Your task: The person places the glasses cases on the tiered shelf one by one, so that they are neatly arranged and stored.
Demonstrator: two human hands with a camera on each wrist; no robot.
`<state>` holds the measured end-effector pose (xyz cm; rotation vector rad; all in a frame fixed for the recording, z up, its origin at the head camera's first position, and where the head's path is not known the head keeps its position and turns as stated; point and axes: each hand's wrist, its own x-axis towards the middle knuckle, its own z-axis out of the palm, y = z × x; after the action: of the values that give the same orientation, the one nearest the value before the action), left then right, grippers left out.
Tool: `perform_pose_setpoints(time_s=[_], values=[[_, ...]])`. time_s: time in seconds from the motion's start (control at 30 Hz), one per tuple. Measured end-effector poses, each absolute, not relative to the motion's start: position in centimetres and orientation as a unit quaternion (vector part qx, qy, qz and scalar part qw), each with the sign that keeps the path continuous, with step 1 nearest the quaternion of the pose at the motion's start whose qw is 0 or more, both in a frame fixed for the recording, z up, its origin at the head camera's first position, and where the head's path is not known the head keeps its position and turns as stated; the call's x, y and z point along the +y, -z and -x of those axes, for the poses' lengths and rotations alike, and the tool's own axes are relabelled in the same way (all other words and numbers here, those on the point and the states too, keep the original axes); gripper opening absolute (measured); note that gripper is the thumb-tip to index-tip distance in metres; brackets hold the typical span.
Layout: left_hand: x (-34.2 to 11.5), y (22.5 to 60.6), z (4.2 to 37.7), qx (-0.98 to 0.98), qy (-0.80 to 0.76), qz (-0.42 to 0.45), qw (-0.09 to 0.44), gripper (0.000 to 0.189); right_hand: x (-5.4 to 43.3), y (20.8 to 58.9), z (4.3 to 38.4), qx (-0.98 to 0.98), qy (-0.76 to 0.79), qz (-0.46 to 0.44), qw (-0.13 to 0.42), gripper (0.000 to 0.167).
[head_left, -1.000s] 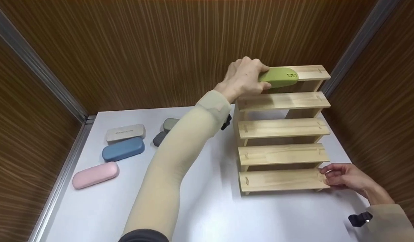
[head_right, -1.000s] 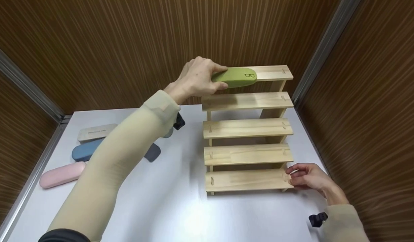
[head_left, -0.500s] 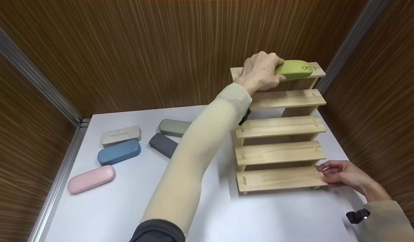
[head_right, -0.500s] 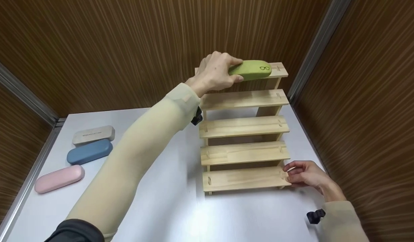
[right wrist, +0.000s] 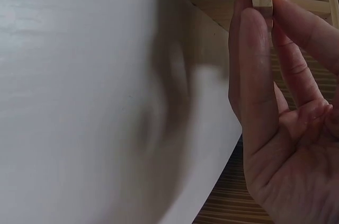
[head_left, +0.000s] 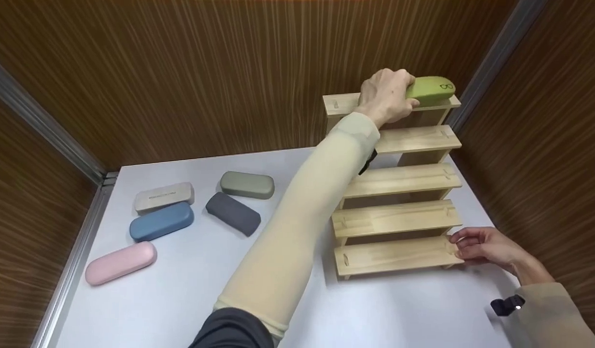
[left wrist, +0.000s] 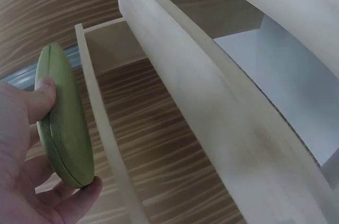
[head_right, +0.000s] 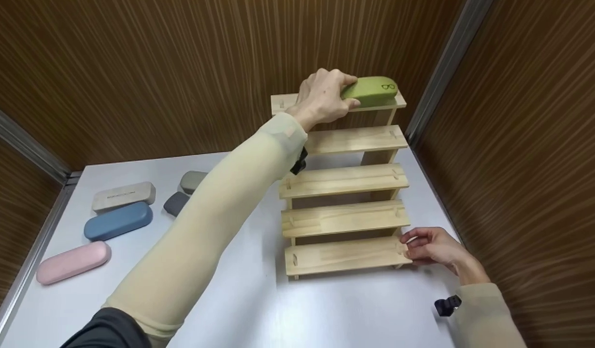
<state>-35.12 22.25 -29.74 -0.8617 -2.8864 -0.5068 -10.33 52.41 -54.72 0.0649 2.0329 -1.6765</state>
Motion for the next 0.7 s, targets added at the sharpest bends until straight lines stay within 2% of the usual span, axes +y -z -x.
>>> perform_pose_setpoints(time_s=[0.17, 0.57, 0.7], values=[[23.2, 30.3, 35.5, -0.949, 0.161, 0.267, 0.058, 0.030, 51.9, 54.7, 10.6, 0.745, 0.618, -0.025, 0.251, 0.035], [24.0, 31.0, 35.1, -0.953, 0.167, 0.249, 0.038, 0.030, 51.5, 54.6, 10.5, 0.747, 0.613, -0.030, 0.257, 0.035], [23.7, 31.1, 35.1, -0.951, 0.174, 0.253, 0.032, 0.035, 51.6, 54.6, 10.5, 0.740, 0.620, -0.022, 0.259, 0.036]])
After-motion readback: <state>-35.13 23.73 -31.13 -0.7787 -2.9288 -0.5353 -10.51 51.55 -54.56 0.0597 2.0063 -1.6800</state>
